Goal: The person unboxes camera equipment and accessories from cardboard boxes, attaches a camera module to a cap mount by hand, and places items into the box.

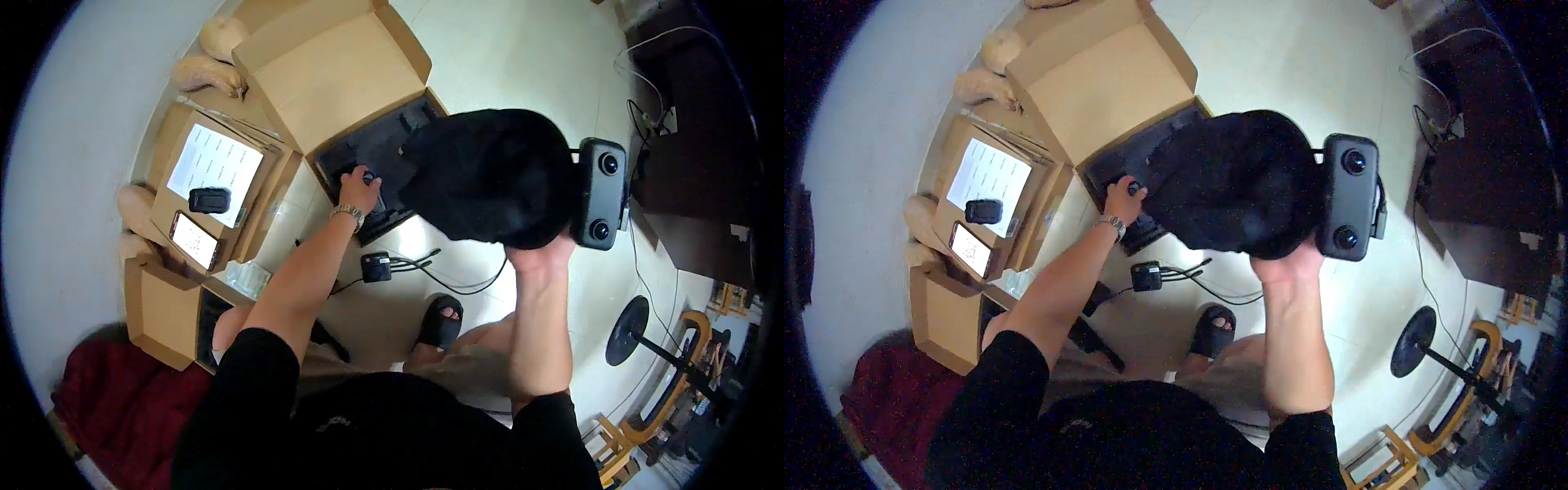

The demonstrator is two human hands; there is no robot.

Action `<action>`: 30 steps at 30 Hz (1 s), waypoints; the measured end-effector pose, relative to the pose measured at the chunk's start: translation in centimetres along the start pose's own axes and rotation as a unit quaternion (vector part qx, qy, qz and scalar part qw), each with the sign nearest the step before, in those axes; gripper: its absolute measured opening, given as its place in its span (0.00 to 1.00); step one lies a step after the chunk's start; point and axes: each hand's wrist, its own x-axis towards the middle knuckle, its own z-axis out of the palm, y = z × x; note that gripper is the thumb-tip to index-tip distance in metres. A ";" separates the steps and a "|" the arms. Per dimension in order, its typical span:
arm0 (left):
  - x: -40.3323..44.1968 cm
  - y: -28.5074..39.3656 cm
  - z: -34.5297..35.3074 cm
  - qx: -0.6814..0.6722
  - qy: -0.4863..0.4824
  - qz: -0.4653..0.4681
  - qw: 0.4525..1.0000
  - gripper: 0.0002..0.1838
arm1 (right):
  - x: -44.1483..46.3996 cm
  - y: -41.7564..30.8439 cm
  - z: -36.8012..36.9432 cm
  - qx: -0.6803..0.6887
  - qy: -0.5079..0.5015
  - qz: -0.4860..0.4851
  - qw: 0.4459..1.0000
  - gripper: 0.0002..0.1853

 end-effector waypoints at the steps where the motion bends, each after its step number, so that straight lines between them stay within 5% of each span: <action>1: 1.0 -0.5 0.4 0.007 0.028 0.006 1.000 0.32 | -0.2 0.0 0.0 -0.001 0.009 0.009 1.000 0.30; 6: 3.4 -0.6 -0.5 0.157 0.103 0.004 0.982 0.32 | -0.4 0.0 -1.7 -0.021 -0.040 0.053 0.998 0.30; 11: 2.2 0.1 -1.4 0.197 0.239 0.118 0.944 0.21 | 0.5 0.6 -2.9 -0.019 -0.043 0.060 0.997 0.26; 13: 2.2 0.4 -3.1 0.107 0.071 0.140 0.982 0.14 | 1.0 0.5 -2.3 -0.013 -0.043 0.078 0.996 0.25; 14: 1.9 0.6 -3.1 0.108 0.073 0.140 0.981 0.14 | 1.1 0.6 -1.9 0.004 -0.084 0.080 0.993 0.25; 16: 1.6 -0.2 -3.3 -0.214 -0.066 0.094 0.970 0.12 | 1.4 1.2 -1.4 0.022 -0.130 0.094 0.987 0.24; 17: 1.5 -0.9 -3.6 -0.382 -0.137 0.003 0.914 0.12 | 1.5 1.3 -1.2 0.051 -0.141 0.124 0.981 0.24; 19: -1.7 1.6 -6.4 -0.628 -0.277 -0.148 0.712 0.16 | 1.9 1.5 -0.6 0.086 -0.141 0.189 0.968 0.25; 20: -6.4 6.4 -9.1 -0.682 -0.301 -0.140 0.652 0.19 | 2.0 1.6 -0.1 0.084 -0.150 0.200 0.965 0.25; 23: -12.3 11.7 -14.0 -0.742 -0.303 -0.047 0.596 0.26 | 1.9 1.6 1.2 0.172 -0.177 0.194 0.949 0.30; 26: -14.1 13.0 -15.6 -0.761 -0.320 -0.017 0.565 0.32 | 1.9 1.9 1.7 0.082 -0.193 0.160 0.965 0.30; 27: -14.0 12.6 -15.3 -0.764 -0.319 -0.017 0.560 0.32 | 2.1 2.2 1.1 0.062 -0.199 0.158 0.965 0.29; 29: -14.1 11.5 -14.5 -0.675 -0.227 0.009 0.701 0.30 | 2.4 3.1 -0.3 0.011 -0.150 0.147 0.978 0.28; 30: -14.1 10.9 -14.6 -0.680 -0.226 0.005 0.698 0.30 | 2.3 3.5 -0.4 -0.019 -0.096 0.139 0.985 0.27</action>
